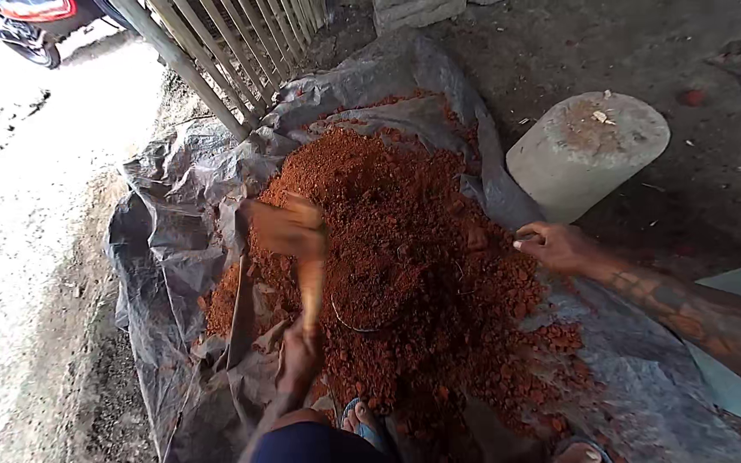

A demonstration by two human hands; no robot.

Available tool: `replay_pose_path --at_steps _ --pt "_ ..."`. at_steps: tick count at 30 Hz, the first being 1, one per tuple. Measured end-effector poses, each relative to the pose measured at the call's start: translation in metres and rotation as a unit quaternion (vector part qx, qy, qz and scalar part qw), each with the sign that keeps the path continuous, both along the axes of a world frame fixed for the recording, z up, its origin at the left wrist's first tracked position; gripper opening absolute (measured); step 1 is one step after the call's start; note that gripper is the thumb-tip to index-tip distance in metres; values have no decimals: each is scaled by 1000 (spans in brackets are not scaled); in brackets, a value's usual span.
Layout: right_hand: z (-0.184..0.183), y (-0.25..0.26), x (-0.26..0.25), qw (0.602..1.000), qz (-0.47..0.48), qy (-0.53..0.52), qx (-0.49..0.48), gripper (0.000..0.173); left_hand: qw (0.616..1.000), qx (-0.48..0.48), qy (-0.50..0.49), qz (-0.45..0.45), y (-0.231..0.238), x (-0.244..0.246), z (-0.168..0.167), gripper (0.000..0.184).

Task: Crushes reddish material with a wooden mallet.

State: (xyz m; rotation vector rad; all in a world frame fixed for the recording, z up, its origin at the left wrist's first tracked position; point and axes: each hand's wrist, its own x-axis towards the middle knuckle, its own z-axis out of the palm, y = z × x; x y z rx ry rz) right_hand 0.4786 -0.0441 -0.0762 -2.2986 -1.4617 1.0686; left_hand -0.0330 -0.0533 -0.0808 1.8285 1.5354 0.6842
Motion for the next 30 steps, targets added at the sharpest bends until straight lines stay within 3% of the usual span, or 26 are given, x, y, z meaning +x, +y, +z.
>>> replay_pose_path --at_steps 2,4,7,10,12,14,16,18,19,20,21,22,23,26,30 --pt "-2 17 -11 998 41 -29 -42 44 946 -267 182 -10 -12 3 -51 68" --pt "-10 37 -24 991 87 -69 -68 48 924 -323 206 -7 -9 6 -64 68" --pt "-31 63 -43 988 88 -105 -67 56 956 -264 127 -6 5 -8 -7 67" --pt "-59 81 -58 990 42 -114 -76 64 995 -89 -37 -2 17 -19 67 65" --pt "-74 80 -66 987 22 -141 -79 63 983 34 -179 -36 26 -18 110 59" --pt "-82 79 -68 985 -8 -159 -72 59 945 122 -290 -86 35 -9 131 54" --pt "-86 80 -60 985 -48 -143 -86 60 928 156 -328 -85 30 -1 109 53" --pt "-90 79 -51 986 -52 -124 -96 60 970 102 -218 -26 4 -8 45 58" --pt "-90 79 -50 987 -44 -123 -95 57 996 18 -88 -7 -13 -15 12 65" --pt "-88 78 -50 987 -38 -127 -94 54 990 -128 60 -16 -24 -18 -13 64" --pt "-85 75 -52 986 -37 -131 -91 51 947 -274 161 -41 -31 -17 -36 64" --pt "-82 69 -57 987 -39 -132 -83 51 909 -357 206 -59 -41 -15 -57 66" --pt "-73 68 -64 989 -40 -131 -63 53 901 -379 198 -73 -50 -14 -69 66" --pt "-39 70 -96 995 11 -85 49 55 931 -330 130 -88 -66 -21 -67 66" --pt "-21 78 -162 971 179 -2 160 53 964 -248 79 -48 -53 -30 -20 70"
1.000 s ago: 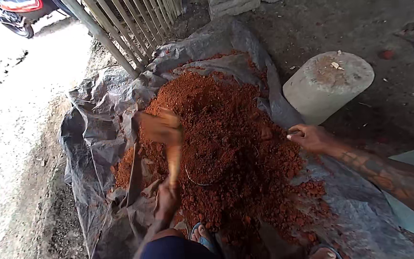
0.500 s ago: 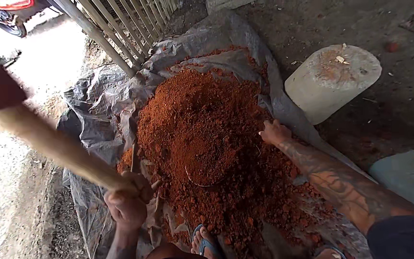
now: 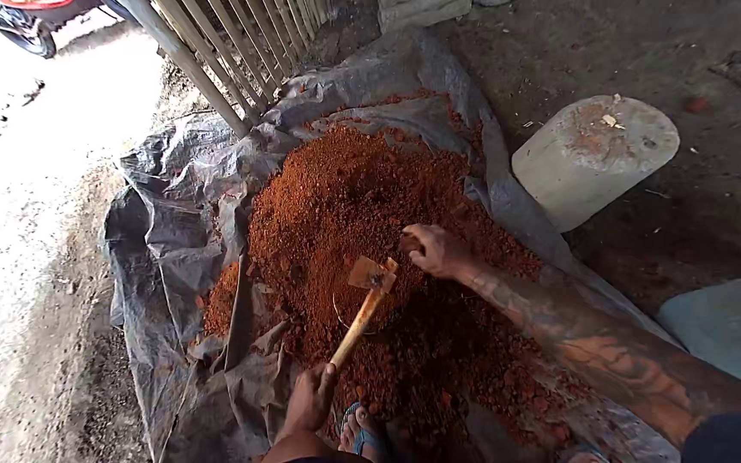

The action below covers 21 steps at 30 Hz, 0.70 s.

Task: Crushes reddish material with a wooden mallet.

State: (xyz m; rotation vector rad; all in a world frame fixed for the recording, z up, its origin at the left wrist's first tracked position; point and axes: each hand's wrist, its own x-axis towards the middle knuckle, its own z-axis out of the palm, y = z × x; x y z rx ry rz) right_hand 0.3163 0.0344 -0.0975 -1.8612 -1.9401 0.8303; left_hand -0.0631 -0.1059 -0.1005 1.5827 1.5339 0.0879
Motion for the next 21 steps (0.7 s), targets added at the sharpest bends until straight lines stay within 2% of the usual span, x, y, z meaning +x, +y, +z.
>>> replay_pose_path --at_steps 2,4,6,9,11,12,13,14,15,16,17,18,19,20,21 --pt "2 3 -28 996 88 8 27 51 994 94 -38 32 17 -4 34 76" --pt "5 4 -46 987 159 -27 12 55 975 207 -75 36 38 -6 78 80" --pt "19 7 -49 975 206 -80 -22 54 939 320 -122 21 59 -7 133 71" --pt "45 1 -20 962 242 -125 15 43 883 419 -211 -1 78 -9 207 55" --pt "63 -8 12 962 234 -131 53 41 845 439 -304 -20 85 -1 232 50" --pt "70 -15 30 964 223 -127 72 42 830 430 -354 -24 84 9 233 49" --pt "78 -24 47 967 206 -122 84 43 824 406 -393 -24 81 21 222 49" --pt "84 -33 64 972 185 -117 90 43 834 371 -408 -15 74 30 197 51" --pt "88 -44 78 977 160 -111 86 43 862 321 -392 2 63 35 157 53" --pt "89 -53 90 983 132 -104 78 43 904 256 -340 33 49 36 107 57" --pt "88 -62 100 989 100 -94 60 42 954 187 -233 39 38 32 53 65" --pt "85 -71 109 993 70 -83 36 41 990 94 -101 0 31 26 7 71" --pt "78 -82 114 996 44 -73 6 41 999 10 -1 -34 28 24 -27 74" --pt "71 -91 119 997 28 -64 -19 41 996 -39 69 -48 31 29 -40 74" --pt "67 -97 126 998 18 -57 -37 42 992 -52 101 -47 43 39 -33 73"
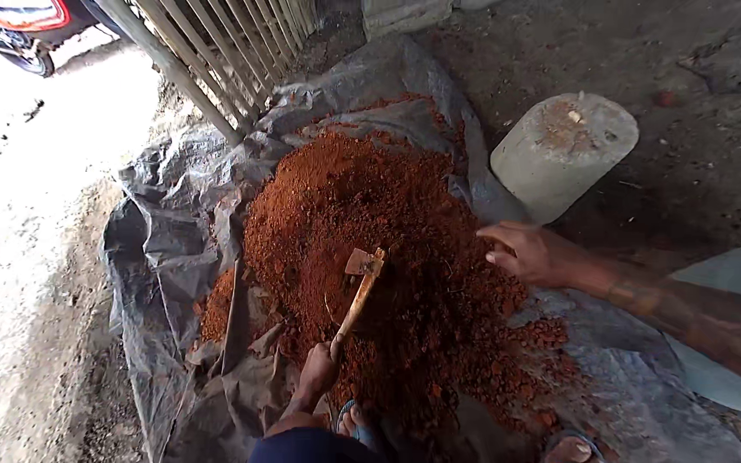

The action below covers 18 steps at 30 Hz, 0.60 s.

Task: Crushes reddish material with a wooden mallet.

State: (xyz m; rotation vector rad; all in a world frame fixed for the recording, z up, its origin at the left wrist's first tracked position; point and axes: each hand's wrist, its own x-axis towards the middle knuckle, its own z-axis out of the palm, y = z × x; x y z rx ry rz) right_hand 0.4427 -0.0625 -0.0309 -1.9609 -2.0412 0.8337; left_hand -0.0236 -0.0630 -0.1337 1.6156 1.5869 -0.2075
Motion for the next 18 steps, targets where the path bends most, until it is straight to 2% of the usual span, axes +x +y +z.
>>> replay_pose_path --at_steps 2,5,7,8,10,11,12,13,14,15,16,17,18 --pt "-14 -20 12 1000 -20 15 -15 43 999 23 -30 18 10 7 39 70" --pt "-29 -28 35 999 -41 29 9 42 964 195 -177 32 34 6 123 71" --pt "-39 -32 46 997 -66 32 13 40 903 308 -299 25 48 6 180 72" --pt "-41 -31 51 996 -78 29 14 39 865 341 -367 19 54 8 204 67" --pt "-41 -26 57 994 -97 30 30 38 793 367 -486 -5 59 17 231 60" --pt "-42 -23 59 994 -102 29 35 38 776 374 -509 -6 56 21 229 59" --pt "-42 -20 58 993 -104 31 39 38 779 379 -500 9 47 22 212 59" --pt "-43 -18 57 993 -102 34 38 38 807 375 -455 42 32 21 178 60" --pt "-44 -17 55 994 -98 38 37 38 860 349 -364 78 12 15 133 62" --pt "-46 -16 53 994 -91 39 35 38 929 281 -223 97 -9 8 85 64" --pt "-48 -17 50 995 -83 39 31 38 982 153 -77 76 -24 -2 43 71" --pt "-50 -20 46 996 -76 39 20 38 997 50 19 55 -31 -9 8 74" --pt "-47 -21 43 997 -68 35 2 40 997 1 73 40 -29 -10 -12 74"
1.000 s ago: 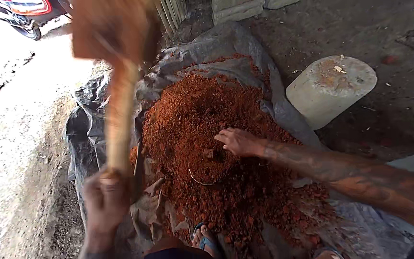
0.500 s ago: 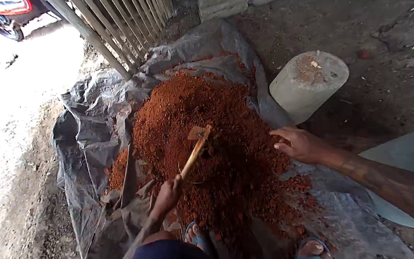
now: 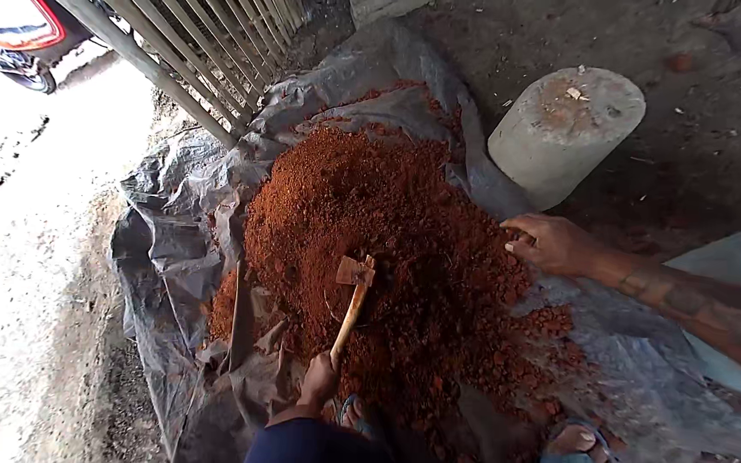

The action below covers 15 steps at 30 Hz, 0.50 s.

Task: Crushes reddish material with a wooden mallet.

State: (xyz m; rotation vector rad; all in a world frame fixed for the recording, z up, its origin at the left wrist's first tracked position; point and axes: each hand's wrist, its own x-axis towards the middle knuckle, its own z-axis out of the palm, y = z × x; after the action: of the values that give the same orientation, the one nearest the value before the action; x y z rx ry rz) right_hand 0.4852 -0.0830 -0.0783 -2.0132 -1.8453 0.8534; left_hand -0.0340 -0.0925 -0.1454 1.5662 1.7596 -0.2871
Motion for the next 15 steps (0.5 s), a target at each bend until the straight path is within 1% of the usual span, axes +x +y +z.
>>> replay_pose_path --at_steps 1,2,4,5,6,7,9,10,11,12,13,14,15 --pt "4 1 1 1000 9 -8 -4 41 1000 -3 8 0 10 4 2 75" --pt "7 1 1 1000 7 -10 2 40 1000 19 -12 -2 21 5 19 74" --pt "2 -10 0 1000 2 -2 14 37 990 95 -99 20 31 3 67 71" --pt "0 -9 3 1000 3 -1 18 37 974 158 -159 31 40 1 94 69" --pt "-3 -8 5 1000 -1 3 14 37 948 225 -220 35 49 0 123 69" --pt "-6 -9 7 1000 -10 7 6 37 914 283 -288 36 58 -2 151 70" --pt "-12 -12 11 1000 -23 4 -1 35 828 377 -414 16 73 4 201 63" --pt "-14 -11 13 1000 -28 1 0 36 782 411 -468 -7 78 9 218 59" --pt "-15 -10 15 999 -33 -1 3 35 744 428 -513 -26 79 15 225 56" --pt "-15 -7 15 999 -35 -4 5 34 723 436 -534 -34 77 19 221 55" --pt "-15 -4 14 999 -38 -6 4 34 729 436 -528 -29 69 21 200 54" --pt "-14 -1 11 999 -39 -8 -2 34 765 419 -488 -13 54 18 165 53" --pt "-14 1 9 999 -35 -12 -7 35 831 378 -408 17 36 11 120 56"
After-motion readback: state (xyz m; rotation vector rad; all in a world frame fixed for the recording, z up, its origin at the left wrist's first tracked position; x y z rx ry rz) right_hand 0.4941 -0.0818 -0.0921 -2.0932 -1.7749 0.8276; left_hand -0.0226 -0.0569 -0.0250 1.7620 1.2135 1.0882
